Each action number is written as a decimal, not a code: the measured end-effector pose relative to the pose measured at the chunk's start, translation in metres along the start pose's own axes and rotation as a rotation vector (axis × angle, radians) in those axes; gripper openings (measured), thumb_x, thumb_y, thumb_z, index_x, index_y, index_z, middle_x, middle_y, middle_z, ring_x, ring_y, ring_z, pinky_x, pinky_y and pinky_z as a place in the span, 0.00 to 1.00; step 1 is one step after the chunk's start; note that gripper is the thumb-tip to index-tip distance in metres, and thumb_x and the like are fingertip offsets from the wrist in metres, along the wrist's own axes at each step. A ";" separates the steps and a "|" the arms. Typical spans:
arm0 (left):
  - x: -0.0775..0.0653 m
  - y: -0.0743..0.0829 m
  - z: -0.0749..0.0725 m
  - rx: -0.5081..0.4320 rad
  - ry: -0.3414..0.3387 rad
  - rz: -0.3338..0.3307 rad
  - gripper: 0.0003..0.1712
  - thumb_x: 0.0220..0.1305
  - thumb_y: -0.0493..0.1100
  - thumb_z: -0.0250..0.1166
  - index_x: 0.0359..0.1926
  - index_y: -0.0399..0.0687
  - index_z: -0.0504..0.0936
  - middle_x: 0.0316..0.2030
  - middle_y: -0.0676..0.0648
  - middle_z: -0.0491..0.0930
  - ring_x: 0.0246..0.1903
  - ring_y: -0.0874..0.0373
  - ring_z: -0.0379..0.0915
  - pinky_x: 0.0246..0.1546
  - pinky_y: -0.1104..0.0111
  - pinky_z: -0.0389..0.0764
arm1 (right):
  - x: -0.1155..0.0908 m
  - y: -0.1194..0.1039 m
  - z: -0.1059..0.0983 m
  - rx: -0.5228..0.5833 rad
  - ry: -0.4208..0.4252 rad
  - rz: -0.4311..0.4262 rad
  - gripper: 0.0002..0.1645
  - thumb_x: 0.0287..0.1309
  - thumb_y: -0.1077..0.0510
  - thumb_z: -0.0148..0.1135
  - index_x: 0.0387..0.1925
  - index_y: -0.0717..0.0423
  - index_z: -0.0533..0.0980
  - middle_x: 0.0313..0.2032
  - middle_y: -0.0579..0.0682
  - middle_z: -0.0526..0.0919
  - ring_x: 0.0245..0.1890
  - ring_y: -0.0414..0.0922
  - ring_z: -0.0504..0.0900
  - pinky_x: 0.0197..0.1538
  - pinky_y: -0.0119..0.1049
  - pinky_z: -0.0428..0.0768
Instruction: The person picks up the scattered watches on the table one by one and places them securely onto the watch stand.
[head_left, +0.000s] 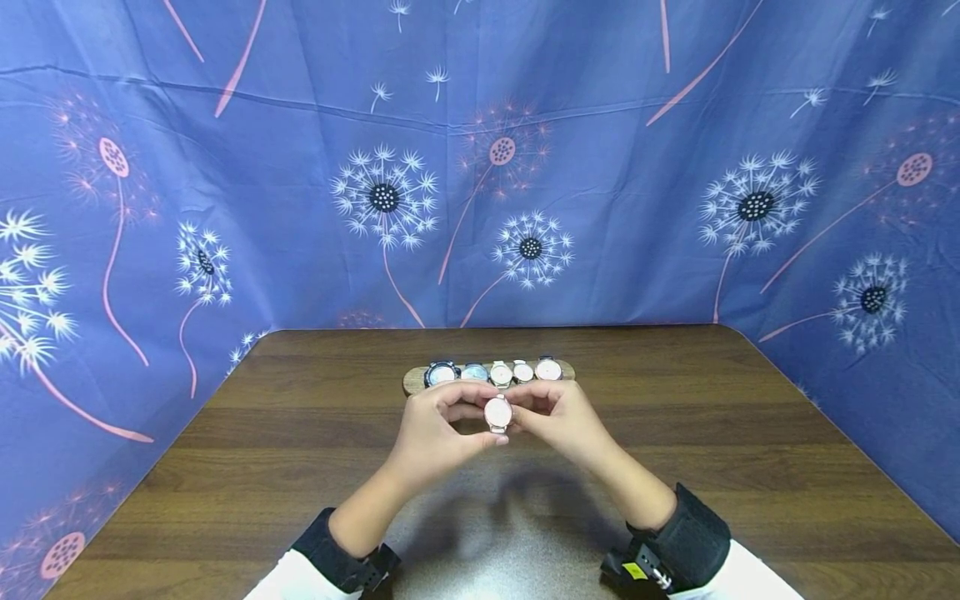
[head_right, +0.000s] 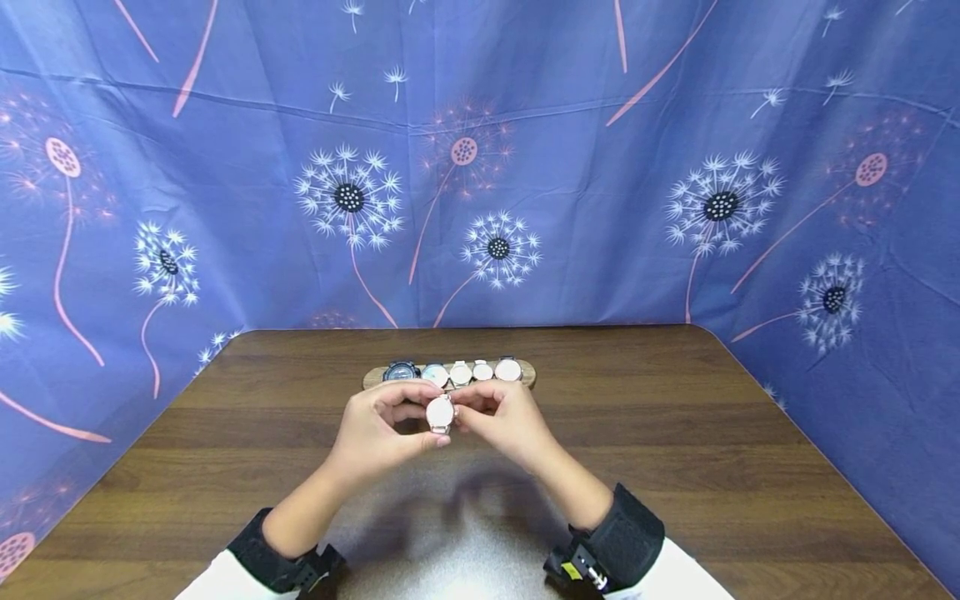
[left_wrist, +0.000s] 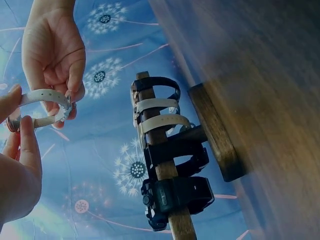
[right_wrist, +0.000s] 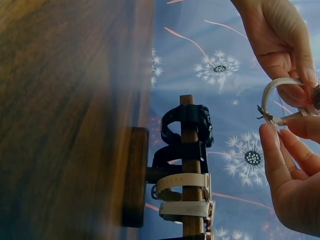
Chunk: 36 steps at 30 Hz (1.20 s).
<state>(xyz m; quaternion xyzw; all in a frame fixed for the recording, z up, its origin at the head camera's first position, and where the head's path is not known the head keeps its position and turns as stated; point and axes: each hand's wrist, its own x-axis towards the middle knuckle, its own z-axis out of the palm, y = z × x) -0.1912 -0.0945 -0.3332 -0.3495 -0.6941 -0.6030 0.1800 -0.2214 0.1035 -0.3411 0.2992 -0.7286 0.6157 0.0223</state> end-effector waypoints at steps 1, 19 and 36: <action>0.001 0.000 -0.001 0.005 0.005 0.003 0.25 0.38 0.24 0.78 0.42 0.32 0.83 0.42 0.40 0.83 0.36 0.53 0.84 0.40 0.65 0.85 | 0.000 -0.001 -0.001 0.003 0.002 -0.002 0.12 0.58 0.72 0.62 0.43 0.76 0.79 0.36 0.64 0.85 0.31 0.42 0.85 0.37 0.39 0.86; 0.018 -0.005 -0.044 0.148 0.217 -0.143 0.27 0.35 0.24 0.79 0.43 0.34 0.83 0.42 0.40 0.83 0.42 0.51 0.83 0.44 0.64 0.83 | 0.012 -0.002 -0.045 -0.115 0.232 0.060 0.12 0.58 0.69 0.64 0.44 0.72 0.80 0.40 0.69 0.83 0.30 0.52 0.86 0.35 0.38 0.86; 0.022 -0.024 -0.092 0.182 0.253 -0.137 0.27 0.40 0.23 0.77 0.47 0.30 0.83 0.47 0.38 0.80 0.42 0.58 0.83 0.44 0.69 0.82 | 0.017 0.018 -0.079 -0.226 0.323 0.116 0.14 0.58 0.66 0.66 0.45 0.72 0.79 0.40 0.65 0.84 0.29 0.40 0.81 0.31 0.27 0.79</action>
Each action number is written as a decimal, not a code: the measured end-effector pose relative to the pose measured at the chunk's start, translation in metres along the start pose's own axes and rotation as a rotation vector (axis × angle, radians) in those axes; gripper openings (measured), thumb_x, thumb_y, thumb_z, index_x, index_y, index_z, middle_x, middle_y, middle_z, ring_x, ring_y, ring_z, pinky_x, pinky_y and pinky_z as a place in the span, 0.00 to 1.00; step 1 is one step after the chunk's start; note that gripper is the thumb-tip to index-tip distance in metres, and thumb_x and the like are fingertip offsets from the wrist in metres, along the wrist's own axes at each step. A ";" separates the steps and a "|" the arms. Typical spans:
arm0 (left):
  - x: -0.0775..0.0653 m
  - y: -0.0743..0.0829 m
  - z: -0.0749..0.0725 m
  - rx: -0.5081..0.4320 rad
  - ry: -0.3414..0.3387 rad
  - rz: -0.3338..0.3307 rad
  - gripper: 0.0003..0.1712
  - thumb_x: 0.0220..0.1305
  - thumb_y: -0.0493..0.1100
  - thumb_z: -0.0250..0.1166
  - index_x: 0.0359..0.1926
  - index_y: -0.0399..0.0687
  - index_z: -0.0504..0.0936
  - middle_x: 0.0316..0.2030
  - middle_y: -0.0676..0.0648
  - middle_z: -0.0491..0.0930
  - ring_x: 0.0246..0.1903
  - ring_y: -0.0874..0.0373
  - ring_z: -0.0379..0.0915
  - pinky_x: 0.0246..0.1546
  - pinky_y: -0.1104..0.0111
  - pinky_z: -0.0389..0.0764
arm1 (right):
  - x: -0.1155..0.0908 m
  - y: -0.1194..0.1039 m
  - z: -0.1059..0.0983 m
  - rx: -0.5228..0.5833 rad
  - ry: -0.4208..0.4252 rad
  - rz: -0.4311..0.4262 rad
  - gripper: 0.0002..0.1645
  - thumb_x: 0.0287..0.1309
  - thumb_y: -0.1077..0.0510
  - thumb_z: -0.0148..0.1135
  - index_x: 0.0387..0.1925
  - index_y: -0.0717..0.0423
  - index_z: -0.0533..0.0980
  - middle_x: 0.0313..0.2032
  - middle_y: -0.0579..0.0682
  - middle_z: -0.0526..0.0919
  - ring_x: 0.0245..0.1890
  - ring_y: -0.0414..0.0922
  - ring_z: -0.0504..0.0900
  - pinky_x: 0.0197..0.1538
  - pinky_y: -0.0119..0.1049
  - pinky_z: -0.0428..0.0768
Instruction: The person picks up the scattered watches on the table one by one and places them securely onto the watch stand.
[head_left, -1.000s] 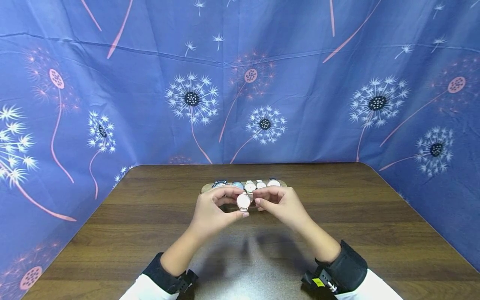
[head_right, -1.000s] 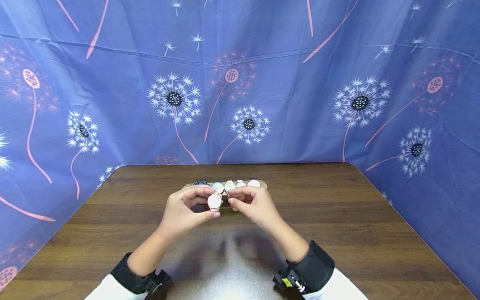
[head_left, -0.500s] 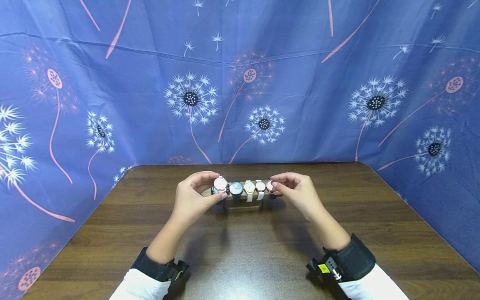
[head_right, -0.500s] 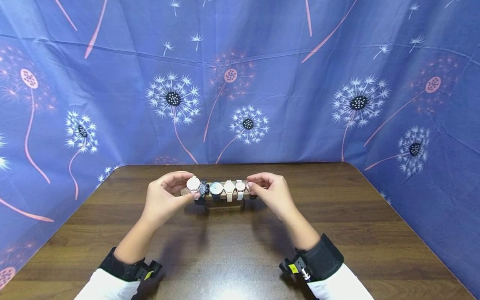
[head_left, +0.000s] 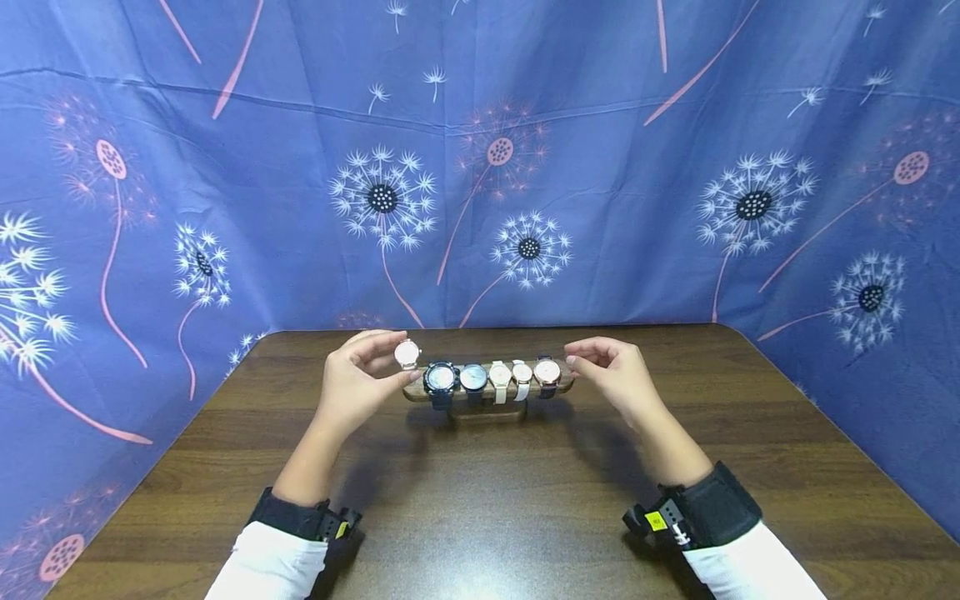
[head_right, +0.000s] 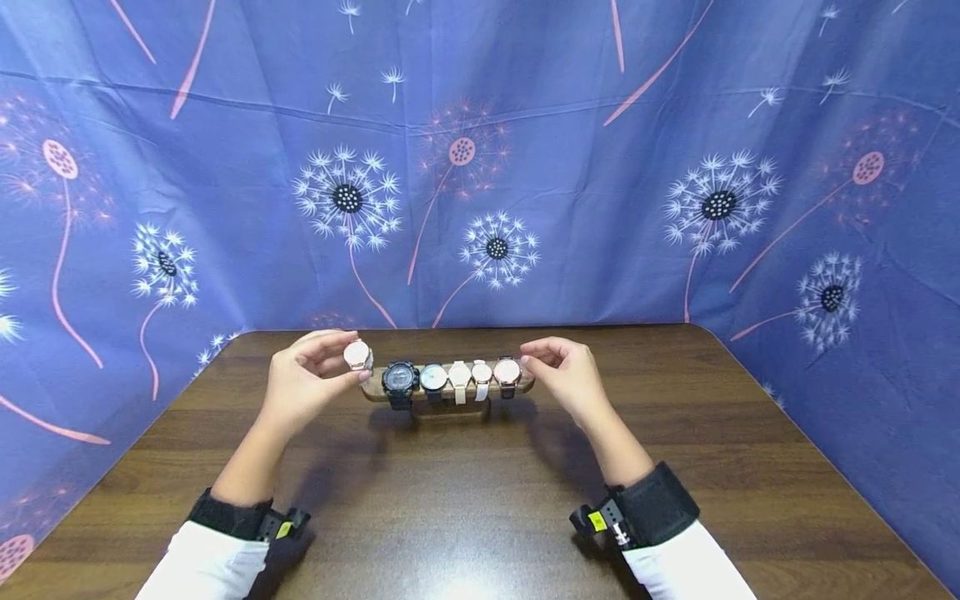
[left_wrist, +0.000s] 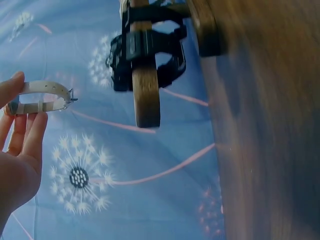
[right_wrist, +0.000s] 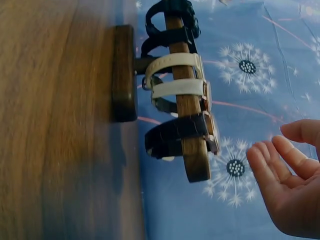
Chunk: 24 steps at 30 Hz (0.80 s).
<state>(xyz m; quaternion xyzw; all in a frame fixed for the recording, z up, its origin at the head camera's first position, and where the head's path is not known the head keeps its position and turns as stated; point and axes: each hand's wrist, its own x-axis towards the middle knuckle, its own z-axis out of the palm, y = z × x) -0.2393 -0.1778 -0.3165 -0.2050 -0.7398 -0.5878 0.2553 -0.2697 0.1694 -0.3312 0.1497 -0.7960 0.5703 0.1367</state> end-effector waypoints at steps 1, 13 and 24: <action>0.001 -0.001 -0.002 -0.007 -0.001 0.008 0.27 0.40 0.22 0.76 0.46 0.29 0.83 0.47 0.38 0.79 0.42 0.59 0.83 0.45 0.69 0.82 | 0.001 0.001 -0.002 -0.021 0.002 0.003 0.15 0.58 0.66 0.66 0.45 0.71 0.80 0.40 0.64 0.85 0.30 0.39 0.80 0.32 0.27 0.78; 0.006 -0.018 -0.022 0.183 -0.060 -0.155 0.25 0.44 0.30 0.78 0.47 0.35 0.82 0.46 0.39 0.82 0.44 0.47 0.83 0.44 0.68 0.83 | 0.009 0.028 -0.015 -0.195 -0.047 0.045 0.17 0.59 0.66 0.64 0.50 0.68 0.78 0.46 0.64 0.83 0.43 0.49 0.83 0.41 0.28 0.79; 0.005 -0.039 -0.028 0.341 -0.118 -0.221 0.24 0.43 0.36 0.80 0.44 0.39 0.81 0.40 0.42 0.85 0.42 0.47 0.83 0.44 0.60 0.84 | 0.012 0.044 -0.013 -0.166 -0.184 0.055 0.30 0.47 0.72 0.69 0.55 0.73 0.74 0.49 0.69 0.81 0.51 0.63 0.79 0.50 0.46 0.82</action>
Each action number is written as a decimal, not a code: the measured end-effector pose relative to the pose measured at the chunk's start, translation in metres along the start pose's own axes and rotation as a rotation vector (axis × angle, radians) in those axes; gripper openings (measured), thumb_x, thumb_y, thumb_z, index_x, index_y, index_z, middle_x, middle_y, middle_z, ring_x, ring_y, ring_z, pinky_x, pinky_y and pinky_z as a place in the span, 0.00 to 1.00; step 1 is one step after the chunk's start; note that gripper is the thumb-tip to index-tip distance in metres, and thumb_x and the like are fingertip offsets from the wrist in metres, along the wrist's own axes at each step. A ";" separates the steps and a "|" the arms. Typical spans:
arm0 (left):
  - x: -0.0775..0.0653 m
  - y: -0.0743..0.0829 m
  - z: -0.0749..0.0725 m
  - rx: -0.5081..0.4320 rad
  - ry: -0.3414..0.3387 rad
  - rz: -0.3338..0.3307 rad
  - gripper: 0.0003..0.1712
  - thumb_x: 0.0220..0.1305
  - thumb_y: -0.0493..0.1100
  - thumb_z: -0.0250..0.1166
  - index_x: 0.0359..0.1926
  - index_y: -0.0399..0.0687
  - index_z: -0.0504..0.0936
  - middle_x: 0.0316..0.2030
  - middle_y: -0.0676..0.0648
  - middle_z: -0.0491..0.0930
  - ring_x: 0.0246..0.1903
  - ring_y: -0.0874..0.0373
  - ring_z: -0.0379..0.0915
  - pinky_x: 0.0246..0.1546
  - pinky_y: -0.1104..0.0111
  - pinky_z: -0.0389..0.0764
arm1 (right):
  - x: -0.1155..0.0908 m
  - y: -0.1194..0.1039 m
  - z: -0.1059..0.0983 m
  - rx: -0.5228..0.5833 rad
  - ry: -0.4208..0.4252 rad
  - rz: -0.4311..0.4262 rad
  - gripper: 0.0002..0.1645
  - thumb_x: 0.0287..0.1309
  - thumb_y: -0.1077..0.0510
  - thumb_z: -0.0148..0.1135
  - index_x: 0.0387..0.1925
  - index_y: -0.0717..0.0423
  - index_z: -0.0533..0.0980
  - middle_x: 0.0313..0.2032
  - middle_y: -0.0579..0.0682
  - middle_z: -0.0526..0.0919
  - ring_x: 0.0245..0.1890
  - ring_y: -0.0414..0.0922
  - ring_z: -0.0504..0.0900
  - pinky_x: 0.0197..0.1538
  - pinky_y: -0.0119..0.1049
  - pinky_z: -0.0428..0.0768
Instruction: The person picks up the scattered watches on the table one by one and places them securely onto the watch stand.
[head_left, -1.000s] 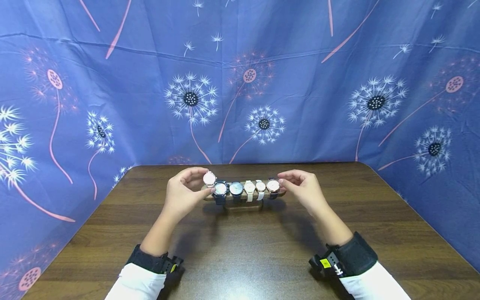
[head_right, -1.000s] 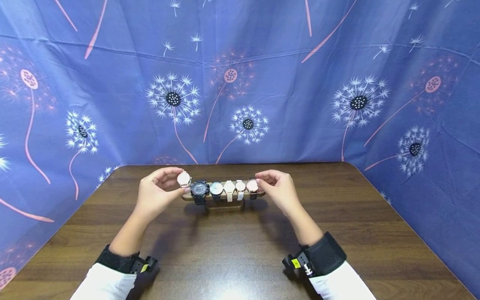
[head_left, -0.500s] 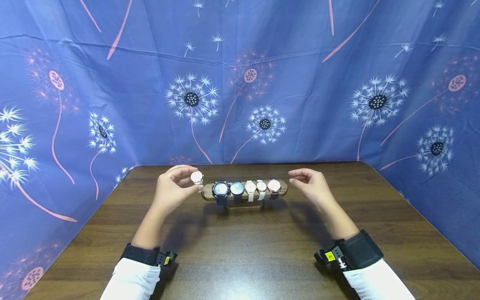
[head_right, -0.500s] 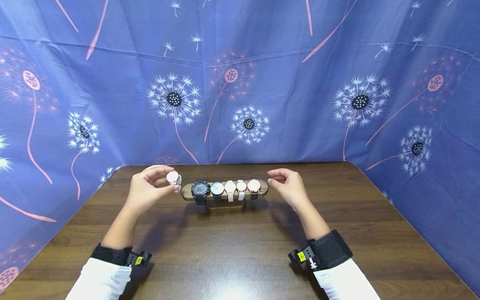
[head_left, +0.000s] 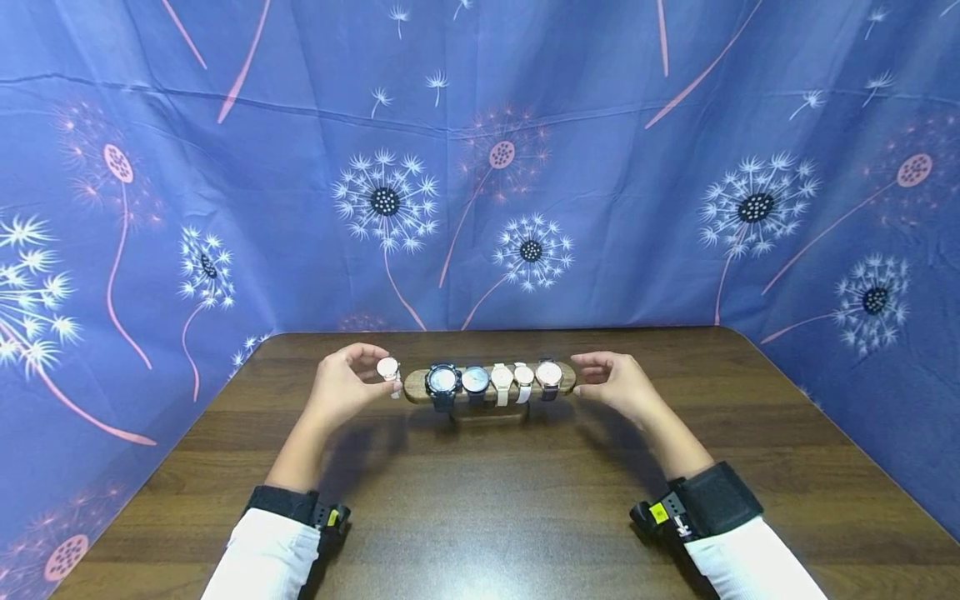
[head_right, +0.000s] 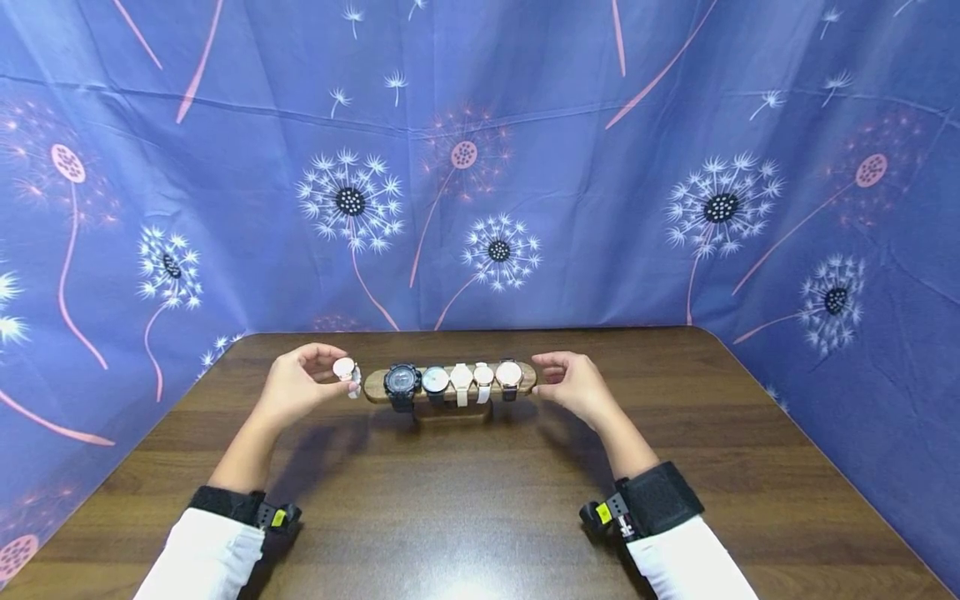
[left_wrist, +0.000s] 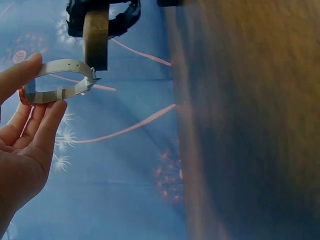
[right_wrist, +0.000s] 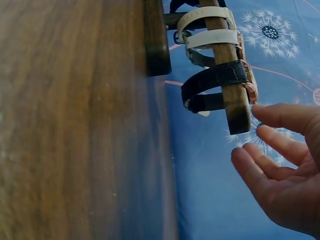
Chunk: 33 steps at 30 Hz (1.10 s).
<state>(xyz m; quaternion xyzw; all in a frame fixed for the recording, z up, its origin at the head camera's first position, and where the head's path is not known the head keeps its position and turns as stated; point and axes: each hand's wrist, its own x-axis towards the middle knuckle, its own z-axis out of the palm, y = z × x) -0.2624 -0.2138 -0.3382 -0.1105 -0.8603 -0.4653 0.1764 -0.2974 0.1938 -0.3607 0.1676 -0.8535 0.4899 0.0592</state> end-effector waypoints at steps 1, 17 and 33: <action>0.000 -0.002 0.000 0.012 -0.005 0.004 0.24 0.43 0.36 0.80 0.44 0.39 0.81 0.39 0.42 0.85 0.41 0.47 0.84 0.43 0.61 0.84 | 0.000 0.001 0.001 -0.004 -0.010 0.001 0.30 0.48 0.72 0.69 0.55 0.73 0.74 0.49 0.69 0.80 0.51 0.63 0.79 0.51 0.47 0.82; 0.002 -0.013 0.018 0.080 -0.102 0.017 0.24 0.41 0.37 0.81 0.42 0.42 0.83 0.40 0.45 0.86 0.42 0.51 0.83 0.44 0.59 0.84 | -0.001 0.004 0.010 0.062 -0.020 -0.018 0.27 0.50 0.72 0.68 0.54 0.75 0.74 0.44 0.66 0.83 0.44 0.59 0.82 0.40 0.29 0.82; 0.006 -0.016 0.026 0.085 -0.143 -0.020 0.27 0.40 0.39 0.82 0.45 0.42 0.84 0.42 0.44 0.85 0.45 0.50 0.82 0.45 0.58 0.83 | 0.000 0.005 0.011 0.052 -0.015 -0.028 0.28 0.50 0.70 0.70 0.54 0.75 0.74 0.43 0.67 0.83 0.44 0.58 0.83 0.41 0.29 0.82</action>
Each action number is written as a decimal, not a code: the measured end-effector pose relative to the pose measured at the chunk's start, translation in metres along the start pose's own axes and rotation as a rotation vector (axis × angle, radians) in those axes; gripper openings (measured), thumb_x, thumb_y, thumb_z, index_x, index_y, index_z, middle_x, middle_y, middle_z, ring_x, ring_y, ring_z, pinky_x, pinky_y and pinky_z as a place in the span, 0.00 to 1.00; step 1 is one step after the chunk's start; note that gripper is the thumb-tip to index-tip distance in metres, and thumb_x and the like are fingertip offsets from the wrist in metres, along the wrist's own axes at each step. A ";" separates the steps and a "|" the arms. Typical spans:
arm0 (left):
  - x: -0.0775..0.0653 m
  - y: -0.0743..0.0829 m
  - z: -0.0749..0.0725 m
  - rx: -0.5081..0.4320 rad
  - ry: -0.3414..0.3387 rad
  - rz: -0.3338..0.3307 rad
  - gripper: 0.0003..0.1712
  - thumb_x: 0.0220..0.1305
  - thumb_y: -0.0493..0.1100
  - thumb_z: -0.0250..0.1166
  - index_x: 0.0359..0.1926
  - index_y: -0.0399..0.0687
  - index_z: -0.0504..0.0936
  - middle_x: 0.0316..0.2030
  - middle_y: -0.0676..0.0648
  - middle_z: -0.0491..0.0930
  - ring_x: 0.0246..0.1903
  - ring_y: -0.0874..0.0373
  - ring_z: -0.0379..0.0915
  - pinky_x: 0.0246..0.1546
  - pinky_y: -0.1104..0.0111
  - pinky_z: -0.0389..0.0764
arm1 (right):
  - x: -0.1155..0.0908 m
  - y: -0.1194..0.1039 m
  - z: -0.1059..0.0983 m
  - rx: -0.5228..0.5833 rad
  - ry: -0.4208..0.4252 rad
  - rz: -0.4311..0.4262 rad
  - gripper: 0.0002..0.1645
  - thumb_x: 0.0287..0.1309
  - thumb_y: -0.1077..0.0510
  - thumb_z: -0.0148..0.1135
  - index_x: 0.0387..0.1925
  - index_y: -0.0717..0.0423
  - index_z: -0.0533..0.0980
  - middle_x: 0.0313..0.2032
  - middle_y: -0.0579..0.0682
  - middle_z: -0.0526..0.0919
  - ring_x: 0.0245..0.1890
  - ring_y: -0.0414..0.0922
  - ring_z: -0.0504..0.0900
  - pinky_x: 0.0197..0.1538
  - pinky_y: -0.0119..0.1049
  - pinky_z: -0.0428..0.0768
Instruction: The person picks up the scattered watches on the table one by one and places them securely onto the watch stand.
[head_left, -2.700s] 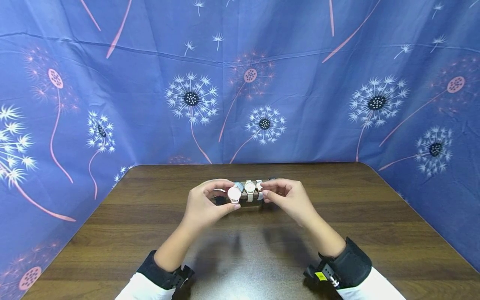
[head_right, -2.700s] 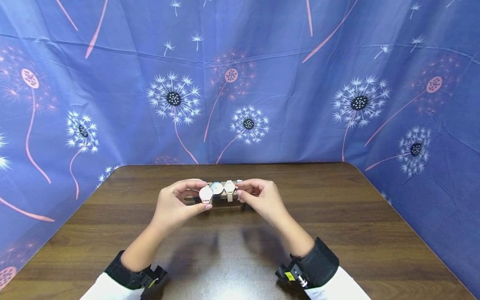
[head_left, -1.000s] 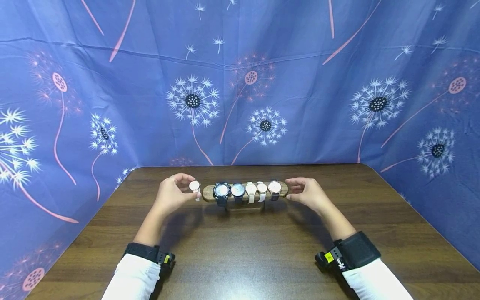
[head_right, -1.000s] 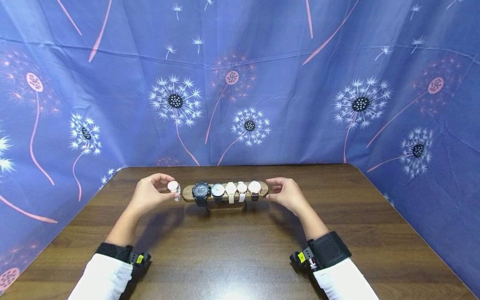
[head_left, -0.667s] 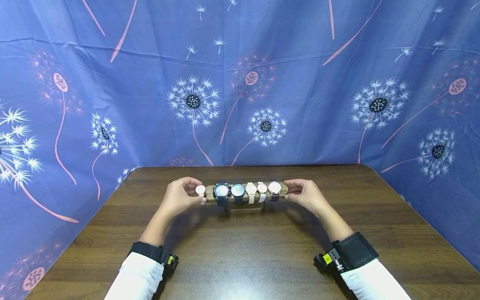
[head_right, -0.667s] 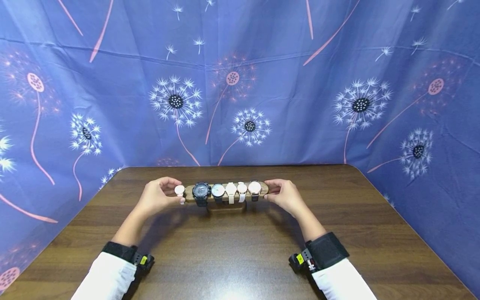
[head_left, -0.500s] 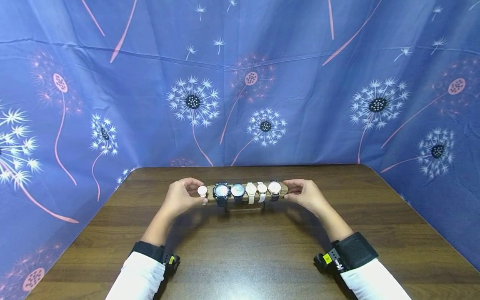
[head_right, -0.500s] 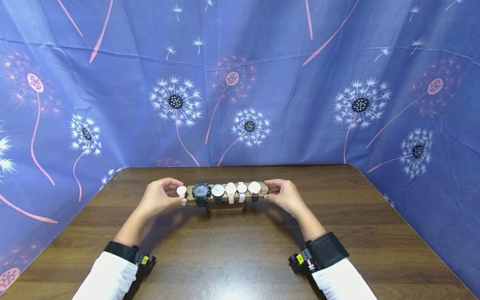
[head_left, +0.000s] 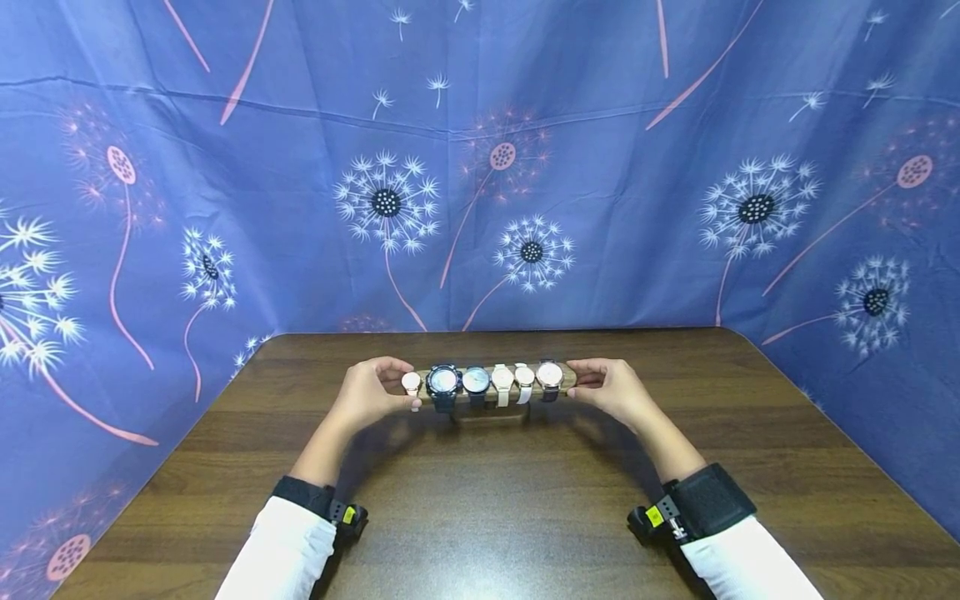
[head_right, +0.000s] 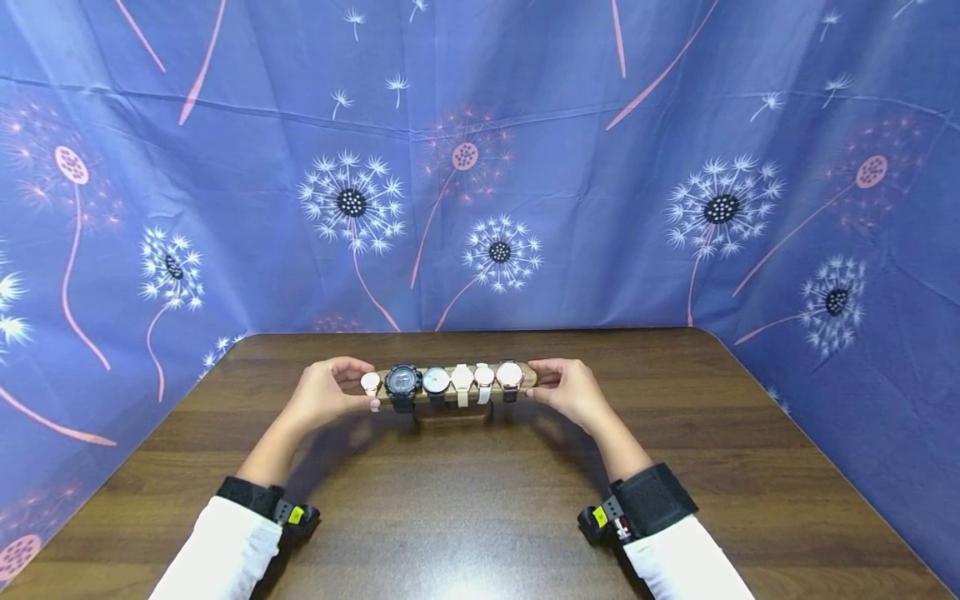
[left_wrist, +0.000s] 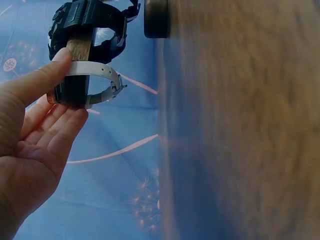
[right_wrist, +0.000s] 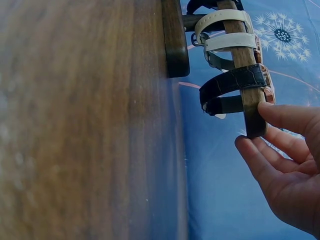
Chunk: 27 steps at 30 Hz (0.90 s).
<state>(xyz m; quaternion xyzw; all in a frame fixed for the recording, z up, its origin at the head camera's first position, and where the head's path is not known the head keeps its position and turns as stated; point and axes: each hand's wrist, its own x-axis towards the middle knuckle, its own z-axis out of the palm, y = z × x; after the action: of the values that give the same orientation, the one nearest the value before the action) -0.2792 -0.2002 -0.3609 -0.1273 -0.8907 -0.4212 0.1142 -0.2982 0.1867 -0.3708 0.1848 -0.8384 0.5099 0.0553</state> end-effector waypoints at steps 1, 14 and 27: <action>0.000 0.000 0.000 0.003 -0.001 -0.003 0.27 0.40 0.40 0.82 0.45 0.42 0.84 0.42 0.44 0.85 0.45 0.50 0.82 0.45 0.58 0.83 | 0.000 0.000 0.000 -0.004 0.000 0.001 0.28 0.50 0.70 0.70 0.54 0.75 0.75 0.43 0.66 0.83 0.44 0.58 0.83 0.41 0.29 0.82; 0.000 0.001 0.006 0.063 0.016 0.075 0.28 0.38 0.40 0.83 0.44 0.45 0.85 0.44 0.47 0.84 0.46 0.49 0.81 0.48 0.57 0.82 | -0.001 -0.004 0.002 -0.071 0.004 -0.007 0.27 0.51 0.69 0.70 0.54 0.74 0.75 0.42 0.65 0.84 0.43 0.56 0.84 0.43 0.37 0.84; 0.001 0.004 0.009 0.162 0.060 0.217 0.26 0.34 0.38 0.84 0.39 0.42 0.84 0.42 0.45 0.83 0.43 0.48 0.81 0.46 0.57 0.82 | -0.001 0.000 0.001 -0.061 0.021 -0.013 0.26 0.50 0.69 0.70 0.52 0.74 0.76 0.41 0.65 0.85 0.42 0.56 0.85 0.42 0.35 0.84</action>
<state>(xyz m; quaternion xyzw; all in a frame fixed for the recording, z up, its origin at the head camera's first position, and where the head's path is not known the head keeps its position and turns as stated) -0.2794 -0.1906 -0.3638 -0.2004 -0.8991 -0.3367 0.1953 -0.2969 0.1860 -0.3713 0.1830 -0.8516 0.4857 0.0730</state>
